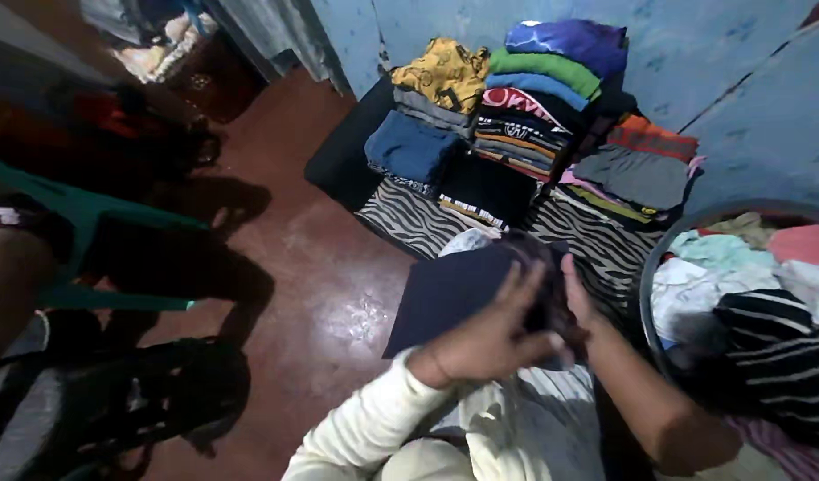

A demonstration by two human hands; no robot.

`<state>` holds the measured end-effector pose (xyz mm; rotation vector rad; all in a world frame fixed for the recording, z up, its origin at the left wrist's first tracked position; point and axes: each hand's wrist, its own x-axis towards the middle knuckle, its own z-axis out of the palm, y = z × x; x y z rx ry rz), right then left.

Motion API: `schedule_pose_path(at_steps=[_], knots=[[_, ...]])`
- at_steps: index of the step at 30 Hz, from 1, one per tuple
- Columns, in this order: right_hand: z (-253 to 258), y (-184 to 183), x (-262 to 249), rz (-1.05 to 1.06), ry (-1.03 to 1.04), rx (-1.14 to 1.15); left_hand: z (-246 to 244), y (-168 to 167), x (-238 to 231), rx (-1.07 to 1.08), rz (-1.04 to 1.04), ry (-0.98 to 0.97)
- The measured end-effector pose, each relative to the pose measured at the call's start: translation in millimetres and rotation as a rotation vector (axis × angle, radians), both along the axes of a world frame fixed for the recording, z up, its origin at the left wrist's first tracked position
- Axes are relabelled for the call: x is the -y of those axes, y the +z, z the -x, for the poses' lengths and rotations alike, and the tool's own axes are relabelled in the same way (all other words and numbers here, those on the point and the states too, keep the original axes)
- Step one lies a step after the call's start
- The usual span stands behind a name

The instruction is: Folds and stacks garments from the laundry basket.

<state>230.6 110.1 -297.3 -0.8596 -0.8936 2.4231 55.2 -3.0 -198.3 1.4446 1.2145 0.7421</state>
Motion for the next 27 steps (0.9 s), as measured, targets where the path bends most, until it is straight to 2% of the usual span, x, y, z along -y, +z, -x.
schedule_pose_path(at_steps=[1, 3, 5, 7, 10, 14, 17, 19, 21, 24, 27], knots=[[-4, -2, 0, 0.038, -0.087, 0.024, -18, -11, 1, 0.02, -0.002, -0.075], [-11, -3, -1, 0.058, -0.133, 0.128, -38, -29, 10, 0.083, 0.024, -0.225], [-13, -3, -3, 0.086, -0.068, 0.25, -42, -45, 20, 0.079, 0.041, -0.37], [-4, 6, -4, 0.036, -0.016, 0.42, -41, -61, 28, -0.003, 0.004, -0.417], [15, 30, -5, -0.014, 0.019, 0.451, -37, -71, 36, -0.102, -0.038, -0.331], [38, 68, -8, -0.023, 0.058, 0.255, -22, -69, 43, -0.117, -0.075, -0.152], [31, 77, -14, -0.057, 0.021, 0.14, 2, -79, 64, -0.279, -0.016, 0.044], [10, 66, -23, -0.04, -0.003, 0.145, 23, -104, 84, -0.368, -0.028, 0.193], [-11, 41, -30, 0.0, -0.009, 0.29, 38, -119, 102, -0.42, 0.021, 0.309], [-30, 1, -25, -0.027, 0.081, 0.464, 44, -116, 115, -0.451, 0.21, 0.289], [-29, 3, -21, -0.215, 0.172, 0.476, 44, -107, 114, -0.468, 0.282, 0.245]])
